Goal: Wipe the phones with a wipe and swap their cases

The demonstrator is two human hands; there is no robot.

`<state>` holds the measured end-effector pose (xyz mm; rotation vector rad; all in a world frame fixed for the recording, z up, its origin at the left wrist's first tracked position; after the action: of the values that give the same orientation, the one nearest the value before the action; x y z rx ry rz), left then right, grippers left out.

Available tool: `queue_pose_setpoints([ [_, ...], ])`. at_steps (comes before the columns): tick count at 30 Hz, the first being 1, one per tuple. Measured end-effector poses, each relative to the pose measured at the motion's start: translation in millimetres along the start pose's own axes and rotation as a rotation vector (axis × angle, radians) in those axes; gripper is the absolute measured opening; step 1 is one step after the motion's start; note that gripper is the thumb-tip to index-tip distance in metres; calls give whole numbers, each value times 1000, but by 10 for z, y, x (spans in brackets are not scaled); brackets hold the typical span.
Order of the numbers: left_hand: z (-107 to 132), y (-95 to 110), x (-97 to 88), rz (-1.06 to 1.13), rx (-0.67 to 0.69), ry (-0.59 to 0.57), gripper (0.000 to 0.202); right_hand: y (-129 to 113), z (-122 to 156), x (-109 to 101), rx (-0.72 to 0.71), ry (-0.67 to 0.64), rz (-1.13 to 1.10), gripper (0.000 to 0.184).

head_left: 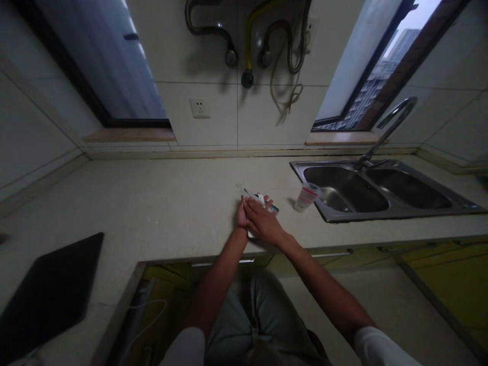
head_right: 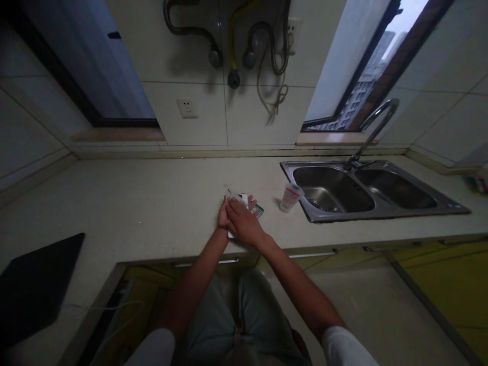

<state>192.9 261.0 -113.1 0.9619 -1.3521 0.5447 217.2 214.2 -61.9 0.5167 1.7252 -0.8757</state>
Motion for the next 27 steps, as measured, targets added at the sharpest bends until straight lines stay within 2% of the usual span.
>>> queue_pose_setpoints([
  [4,100,147,-5,-14,143,49,53,-212,254,107,-56,-47,47,64],
  [7,124,211,-56,11,170,108,47,-362,548,169,-103,-43,73,69],
  [10,89,223,-77,43,167,66,51,-420,810,231,-116,-4,86,71],
  [12,72,225,-98,64,190,52,55,-378,909,262,-86,49,85,71],
  [16,71,195,-137,73,183,72,63,-164,878,271,17,189,27,71],
  [20,111,182,-166,25,146,147,57,-11,706,284,152,273,-109,65],
  [27,144,202,-102,58,137,160,49,-324,694,294,101,335,-146,56],
])
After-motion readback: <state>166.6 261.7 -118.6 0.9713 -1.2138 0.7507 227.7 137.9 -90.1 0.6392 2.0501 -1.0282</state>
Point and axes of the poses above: each hand's wrist, its own z-axis away from the middle knuckle, its own x-axis out of the palm, y = z × x, the point moved 6 cm from there along -z, towards the middle knuckle, and after that the axes turned 15 degrees about -y, right-handed, at the moved point
